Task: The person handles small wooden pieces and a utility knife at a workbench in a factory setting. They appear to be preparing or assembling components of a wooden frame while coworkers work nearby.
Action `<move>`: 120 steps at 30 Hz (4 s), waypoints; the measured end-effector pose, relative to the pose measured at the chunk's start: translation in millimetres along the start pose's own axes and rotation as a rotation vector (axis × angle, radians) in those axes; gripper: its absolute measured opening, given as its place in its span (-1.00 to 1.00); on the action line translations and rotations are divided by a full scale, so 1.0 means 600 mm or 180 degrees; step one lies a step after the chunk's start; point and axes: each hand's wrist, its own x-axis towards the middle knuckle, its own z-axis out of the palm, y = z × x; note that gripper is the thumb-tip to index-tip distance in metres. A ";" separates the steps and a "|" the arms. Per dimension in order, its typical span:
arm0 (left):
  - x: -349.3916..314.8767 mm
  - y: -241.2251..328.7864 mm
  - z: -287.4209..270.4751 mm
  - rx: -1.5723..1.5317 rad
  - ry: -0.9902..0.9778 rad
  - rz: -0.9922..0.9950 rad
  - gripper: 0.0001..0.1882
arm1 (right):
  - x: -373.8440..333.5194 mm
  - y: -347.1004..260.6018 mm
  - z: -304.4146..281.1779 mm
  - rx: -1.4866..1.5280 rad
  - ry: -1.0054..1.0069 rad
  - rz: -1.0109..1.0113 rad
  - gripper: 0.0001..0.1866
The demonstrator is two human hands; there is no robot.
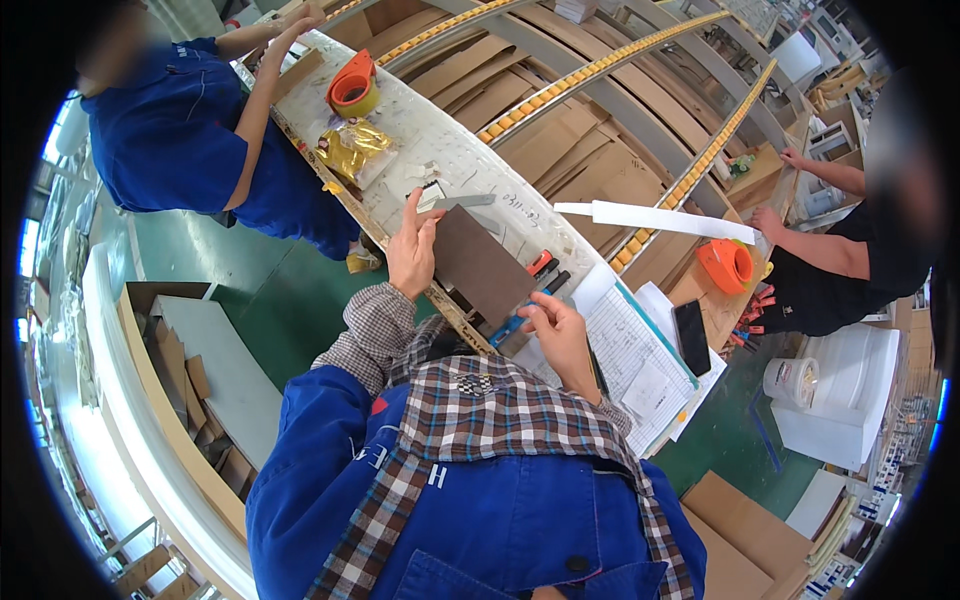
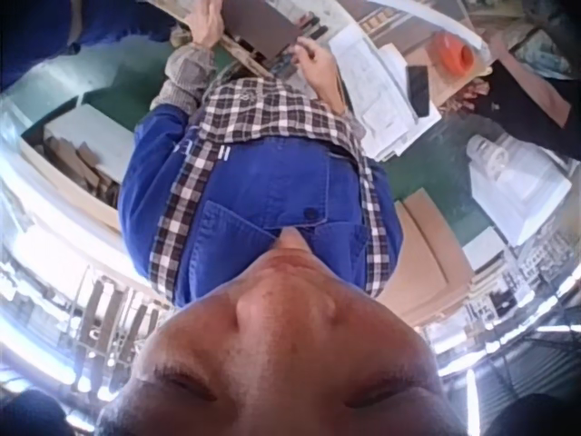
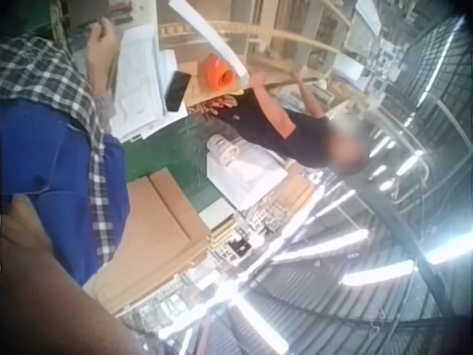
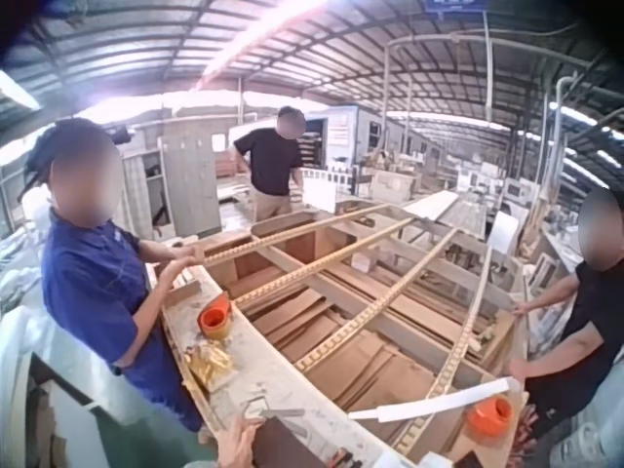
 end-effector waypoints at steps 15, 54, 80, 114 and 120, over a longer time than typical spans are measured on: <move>-0.002 -0.006 0.009 0.0023 0.0220 0.0124 -0.54 | -0.004 -0.011 0.002 -0.0147 -0.0087 -0.0043 -0.66; -0.031 0.070 0.031 0.1979 -0.0685 0.0995 0.02 | 0.017 0.030 -0.009 0.0007 -0.0314 0.0107 -0.61; -0.028 0.061 0.034 0.1796 -0.0642 0.0910 -0.22 | 0.014 0.025 -0.009 0.0438 -0.0202 -0.0298 -0.51; -0.031 0.048 0.040 0.1220 0.0227 0.0466 -0.56 | -0.001 -0.002 -0.014 -0.1369 0.0266 -0.1719 -0.77; -0.028 0.056 0.038 0.1062 0.0217 0.0281 -0.65 | 0.003 0.001 -0.011 -0.1177 -0.0053 -0.1588 -0.79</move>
